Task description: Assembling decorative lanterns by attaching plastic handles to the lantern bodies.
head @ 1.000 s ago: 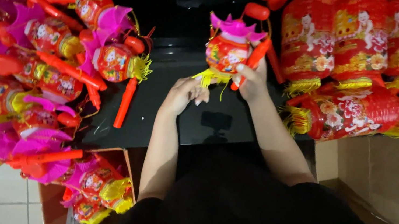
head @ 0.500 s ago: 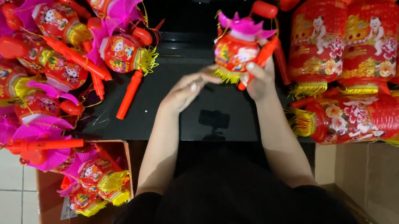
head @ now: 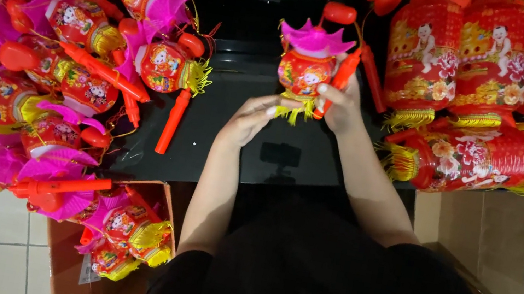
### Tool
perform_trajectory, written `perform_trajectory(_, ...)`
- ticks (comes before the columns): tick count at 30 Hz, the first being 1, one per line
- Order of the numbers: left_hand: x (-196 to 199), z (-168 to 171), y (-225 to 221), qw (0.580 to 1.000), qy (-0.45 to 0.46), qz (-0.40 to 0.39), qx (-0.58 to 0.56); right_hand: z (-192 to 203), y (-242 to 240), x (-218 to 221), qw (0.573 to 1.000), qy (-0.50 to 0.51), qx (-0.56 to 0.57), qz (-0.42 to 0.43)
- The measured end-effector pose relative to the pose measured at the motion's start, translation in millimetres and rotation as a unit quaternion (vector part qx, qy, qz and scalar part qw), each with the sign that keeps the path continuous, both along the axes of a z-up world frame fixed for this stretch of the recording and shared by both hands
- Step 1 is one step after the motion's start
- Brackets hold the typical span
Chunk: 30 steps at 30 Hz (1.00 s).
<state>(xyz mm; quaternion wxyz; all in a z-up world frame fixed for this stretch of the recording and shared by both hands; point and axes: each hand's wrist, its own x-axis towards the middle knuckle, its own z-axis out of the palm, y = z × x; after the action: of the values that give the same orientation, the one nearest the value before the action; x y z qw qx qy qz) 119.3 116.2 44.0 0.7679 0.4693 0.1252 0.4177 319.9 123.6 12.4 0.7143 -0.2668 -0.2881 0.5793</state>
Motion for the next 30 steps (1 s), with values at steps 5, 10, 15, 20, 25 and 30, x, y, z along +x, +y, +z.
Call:
perform_trajectory(5, -8, -26, 6, 0.999, 0.001, 0.028, -0.030, -26, -2, 12, 0.998, 0.035, -0.041, -0.026)
perform_trajectory(10, -11, -65, 20, 0.995, -0.033, 0.066, -0.061, 5, -3, 11, 0.995, 0.054, -0.070, -0.055)
perform_trajectory(15, -12, -40, 23, 0.981, -0.040, 0.187, -0.021, -19, 0, 16, 0.997, 0.065, -0.016, 0.026)
perform_trajectory(20, 6, -48, 13, 0.986, -0.028, 0.167, -0.006, -4, -5, -10, 0.998, -0.010, 0.012, 0.058)
perform_trajectory(25, 12, -46, 9, 0.984, 0.005, 0.176, 0.001, -15, -7, -19, 0.994, -0.068, 0.023, 0.078)
perform_trajectory(30, 7, -52, 9, 0.974, -0.032, 0.218, -0.055, -43, -2, -5, 0.996, -0.064, -0.039, 0.057)
